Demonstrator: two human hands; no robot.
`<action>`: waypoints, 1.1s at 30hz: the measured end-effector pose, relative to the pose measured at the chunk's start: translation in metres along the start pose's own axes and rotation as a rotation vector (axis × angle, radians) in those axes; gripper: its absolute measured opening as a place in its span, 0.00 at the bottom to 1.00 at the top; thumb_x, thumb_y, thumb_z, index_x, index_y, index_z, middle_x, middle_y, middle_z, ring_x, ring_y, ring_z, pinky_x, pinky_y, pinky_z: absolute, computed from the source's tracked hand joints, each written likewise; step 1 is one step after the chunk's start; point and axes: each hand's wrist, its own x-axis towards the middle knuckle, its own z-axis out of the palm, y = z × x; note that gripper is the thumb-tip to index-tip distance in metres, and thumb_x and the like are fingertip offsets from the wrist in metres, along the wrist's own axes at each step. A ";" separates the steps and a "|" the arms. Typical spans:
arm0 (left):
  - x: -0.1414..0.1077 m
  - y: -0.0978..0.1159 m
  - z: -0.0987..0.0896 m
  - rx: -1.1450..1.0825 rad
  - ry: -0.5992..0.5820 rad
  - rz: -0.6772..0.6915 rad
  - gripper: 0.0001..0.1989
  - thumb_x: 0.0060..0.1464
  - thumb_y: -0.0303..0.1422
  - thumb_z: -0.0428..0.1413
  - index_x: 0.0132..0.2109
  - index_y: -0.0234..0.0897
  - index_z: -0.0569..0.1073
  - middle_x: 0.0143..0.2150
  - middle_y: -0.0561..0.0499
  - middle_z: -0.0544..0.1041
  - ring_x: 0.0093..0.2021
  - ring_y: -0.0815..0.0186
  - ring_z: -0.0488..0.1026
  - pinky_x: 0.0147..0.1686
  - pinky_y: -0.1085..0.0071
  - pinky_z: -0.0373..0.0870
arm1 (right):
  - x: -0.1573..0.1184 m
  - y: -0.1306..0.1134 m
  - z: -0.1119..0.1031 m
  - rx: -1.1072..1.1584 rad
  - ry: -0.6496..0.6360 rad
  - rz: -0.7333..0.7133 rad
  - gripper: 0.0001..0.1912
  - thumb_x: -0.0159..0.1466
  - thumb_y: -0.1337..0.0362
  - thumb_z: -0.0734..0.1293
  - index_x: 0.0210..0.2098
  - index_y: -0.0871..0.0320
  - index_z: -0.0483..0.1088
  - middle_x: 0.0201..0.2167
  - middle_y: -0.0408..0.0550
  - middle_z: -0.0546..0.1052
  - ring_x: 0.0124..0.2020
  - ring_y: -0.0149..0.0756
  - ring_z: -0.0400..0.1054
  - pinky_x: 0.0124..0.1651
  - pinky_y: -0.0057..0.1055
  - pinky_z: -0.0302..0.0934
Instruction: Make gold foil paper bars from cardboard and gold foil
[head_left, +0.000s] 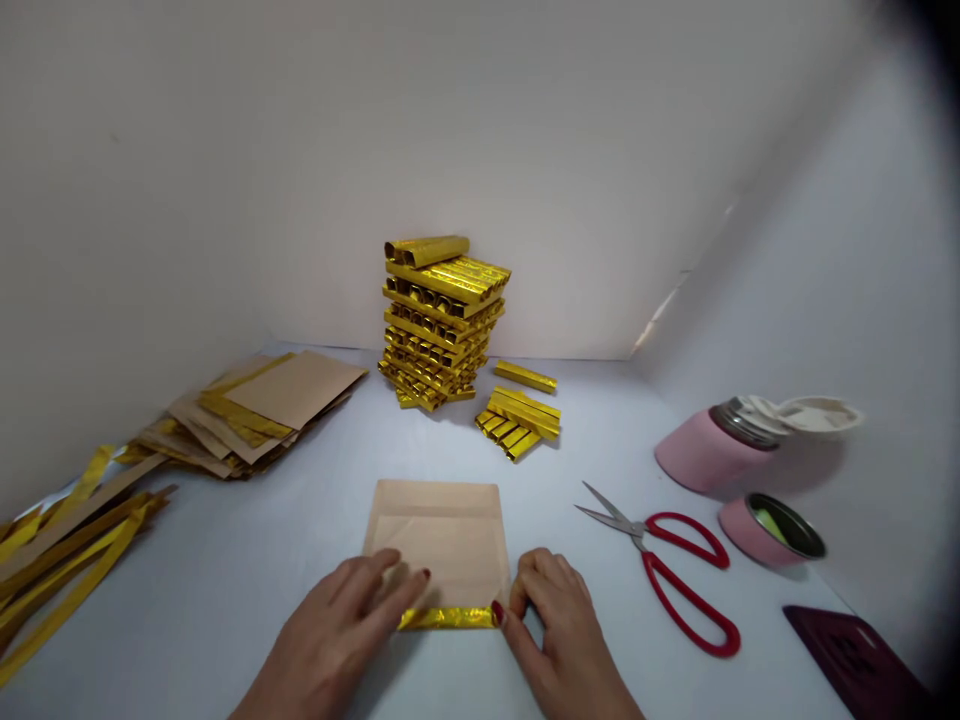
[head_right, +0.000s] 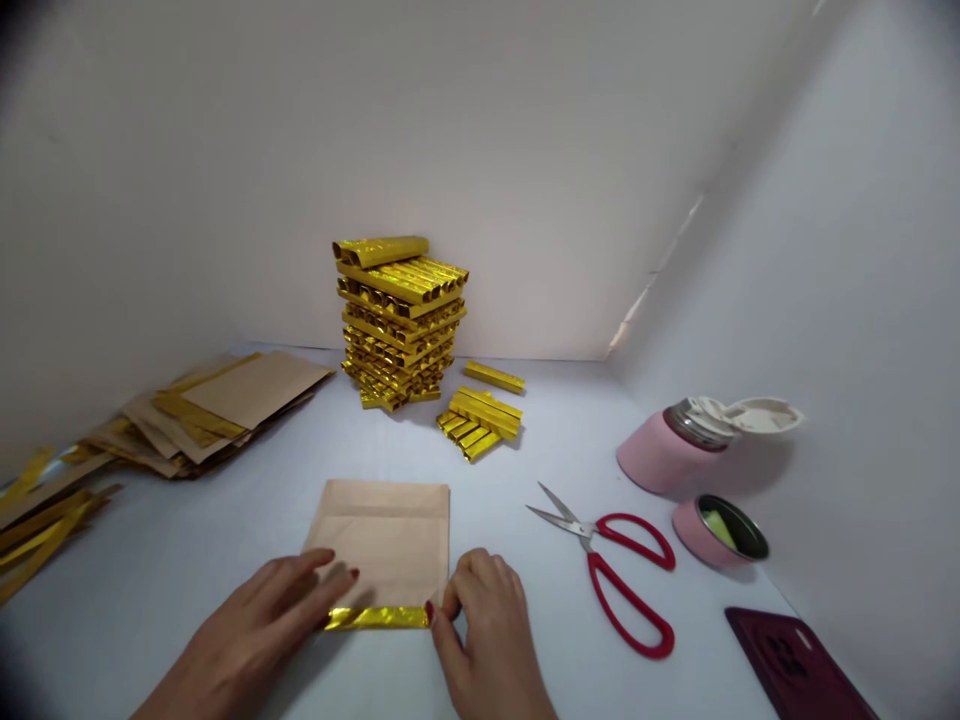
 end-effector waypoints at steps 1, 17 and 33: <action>0.002 0.001 -0.001 0.028 -0.012 0.112 0.19 0.68 0.31 0.36 0.58 0.40 0.65 0.54 0.45 0.72 0.49 0.58 0.72 0.42 0.66 0.71 | 0.001 0.000 0.000 0.001 0.005 0.002 0.09 0.64 0.70 0.58 0.27 0.55 0.58 0.29 0.44 0.65 0.32 0.38 0.62 0.35 0.38 0.57; -0.016 0.010 0.011 0.119 0.007 0.215 0.31 0.61 0.46 0.51 0.65 0.35 0.57 0.59 0.42 0.68 0.58 0.57 0.67 0.52 0.66 0.68 | -0.006 -0.018 0.029 -0.407 0.071 -0.806 0.25 0.68 0.52 0.57 0.54 0.65 0.66 0.47 0.54 0.78 0.49 0.40 0.70 0.47 0.32 0.65; -0.043 -0.005 -0.026 0.091 -0.059 0.093 0.34 0.58 0.38 0.56 0.67 0.47 0.51 0.61 0.49 0.65 0.57 0.59 0.68 0.52 0.68 0.67 | -0.038 0.012 0.004 -0.427 -0.076 -0.467 0.30 0.60 0.67 0.64 0.62 0.58 0.57 0.57 0.54 0.67 0.55 0.44 0.66 0.48 0.40 0.68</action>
